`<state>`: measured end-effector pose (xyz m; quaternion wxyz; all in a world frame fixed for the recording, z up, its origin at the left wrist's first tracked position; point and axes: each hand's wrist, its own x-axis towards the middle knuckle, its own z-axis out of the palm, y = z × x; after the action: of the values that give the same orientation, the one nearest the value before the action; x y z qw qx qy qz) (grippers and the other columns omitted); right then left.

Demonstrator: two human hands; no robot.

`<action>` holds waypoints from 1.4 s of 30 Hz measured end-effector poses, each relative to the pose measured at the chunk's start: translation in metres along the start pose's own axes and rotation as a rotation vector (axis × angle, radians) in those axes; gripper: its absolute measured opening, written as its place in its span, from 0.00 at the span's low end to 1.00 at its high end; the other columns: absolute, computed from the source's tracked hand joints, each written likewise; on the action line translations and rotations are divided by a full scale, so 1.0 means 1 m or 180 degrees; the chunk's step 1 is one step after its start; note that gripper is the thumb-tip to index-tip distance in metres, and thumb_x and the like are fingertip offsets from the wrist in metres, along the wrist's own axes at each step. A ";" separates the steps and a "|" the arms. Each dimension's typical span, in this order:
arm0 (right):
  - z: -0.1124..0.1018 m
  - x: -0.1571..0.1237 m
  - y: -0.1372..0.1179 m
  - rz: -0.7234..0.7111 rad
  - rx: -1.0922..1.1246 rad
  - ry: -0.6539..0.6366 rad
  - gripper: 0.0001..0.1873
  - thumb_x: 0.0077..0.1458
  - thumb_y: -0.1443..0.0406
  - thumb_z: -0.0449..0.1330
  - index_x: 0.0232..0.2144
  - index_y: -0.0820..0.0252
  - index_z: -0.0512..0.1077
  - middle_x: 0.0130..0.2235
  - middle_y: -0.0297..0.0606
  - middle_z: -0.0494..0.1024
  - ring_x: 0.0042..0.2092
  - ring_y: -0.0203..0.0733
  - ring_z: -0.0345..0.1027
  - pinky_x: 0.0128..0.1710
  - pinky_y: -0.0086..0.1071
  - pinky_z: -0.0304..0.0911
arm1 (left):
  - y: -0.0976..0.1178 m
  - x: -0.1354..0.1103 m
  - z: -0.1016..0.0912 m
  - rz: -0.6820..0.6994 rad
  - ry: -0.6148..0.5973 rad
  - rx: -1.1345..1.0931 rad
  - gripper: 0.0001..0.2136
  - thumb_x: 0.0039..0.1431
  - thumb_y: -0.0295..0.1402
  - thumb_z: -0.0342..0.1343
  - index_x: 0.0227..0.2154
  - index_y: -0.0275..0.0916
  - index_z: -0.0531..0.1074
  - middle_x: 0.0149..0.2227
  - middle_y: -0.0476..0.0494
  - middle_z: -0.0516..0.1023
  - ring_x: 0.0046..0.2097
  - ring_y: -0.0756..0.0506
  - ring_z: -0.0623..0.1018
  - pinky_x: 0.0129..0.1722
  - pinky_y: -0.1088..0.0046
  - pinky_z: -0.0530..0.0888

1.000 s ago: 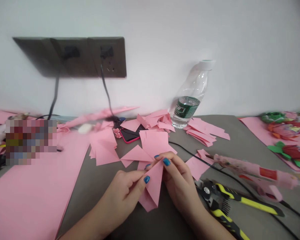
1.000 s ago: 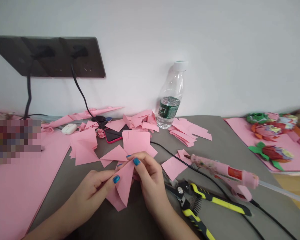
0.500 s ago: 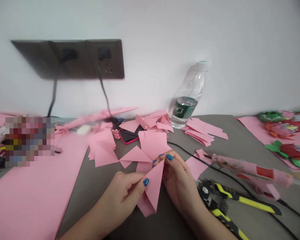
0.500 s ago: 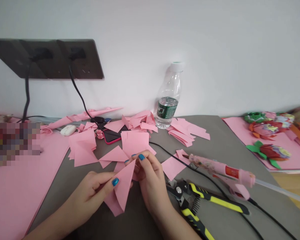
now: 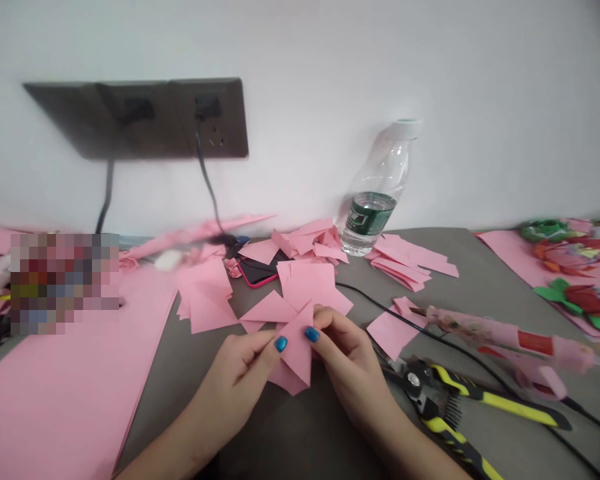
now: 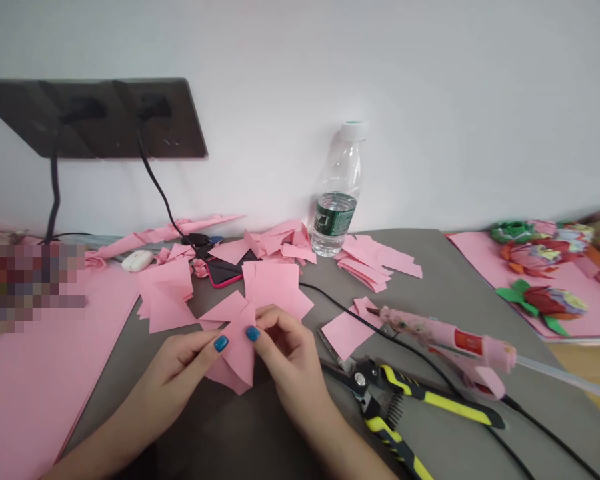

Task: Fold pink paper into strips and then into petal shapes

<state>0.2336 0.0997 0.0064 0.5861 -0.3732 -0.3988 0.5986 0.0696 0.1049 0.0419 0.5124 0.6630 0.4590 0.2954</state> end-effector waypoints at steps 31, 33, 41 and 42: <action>-0.001 -0.001 -0.012 -0.0061 -0.0734 -0.1096 0.18 0.63 0.52 0.59 0.28 0.58 0.68 0.31 0.34 0.69 0.33 0.38 0.62 0.34 0.31 0.57 | -0.008 0.009 -0.045 0.0418 0.2152 -0.0191 0.17 0.68 0.39 0.50 0.23 0.41 0.58 0.24 0.54 0.54 0.27 0.50 0.57 0.25 0.74 0.55; 0.000 -0.002 -0.011 -0.0076 -0.0629 -0.0995 0.18 0.63 0.50 0.59 0.33 0.57 0.69 0.32 0.33 0.68 0.32 0.38 0.62 0.34 0.31 0.58 | -0.006 0.007 -0.039 0.0446 0.1966 -0.0051 0.18 0.68 0.39 0.49 0.22 0.41 0.57 0.24 0.54 0.54 0.27 0.50 0.57 0.25 0.74 0.55; 0.000 0.000 -0.002 0.0012 -0.0483 -0.0297 0.19 0.58 0.51 0.64 0.27 0.59 0.69 0.27 0.29 0.63 0.28 0.35 0.53 0.26 0.27 0.51 | 0.007 0.003 -0.019 0.0503 0.0982 0.0062 0.13 0.68 0.35 0.48 0.25 0.41 0.64 0.22 0.56 0.60 0.24 0.51 0.62 0.24 0.76 0.59; -0.001 0.001 0.000 0.0031 -0.0285 -0.0072 0.19 0.57 0.51 0.65 0.27 0.58 0.68 0.26 0.28 0.62 0.27 0.34 0.52 0.25 0.26 0.51 | 0.007 0.003 -0.019 0.0521 0.0791 0.0018 0.12 0.67 0.34 0.49 0.26 0.40 0.65 0.23 0.56 0.61 0.25 0.51 0.63 0.24 0.77 0.60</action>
<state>0.2351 0.1003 0.0062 0.5613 -0.3941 -0.4299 0.5872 0.0563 0.1148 0.0537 0.4240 0.6579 0.4641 0.4147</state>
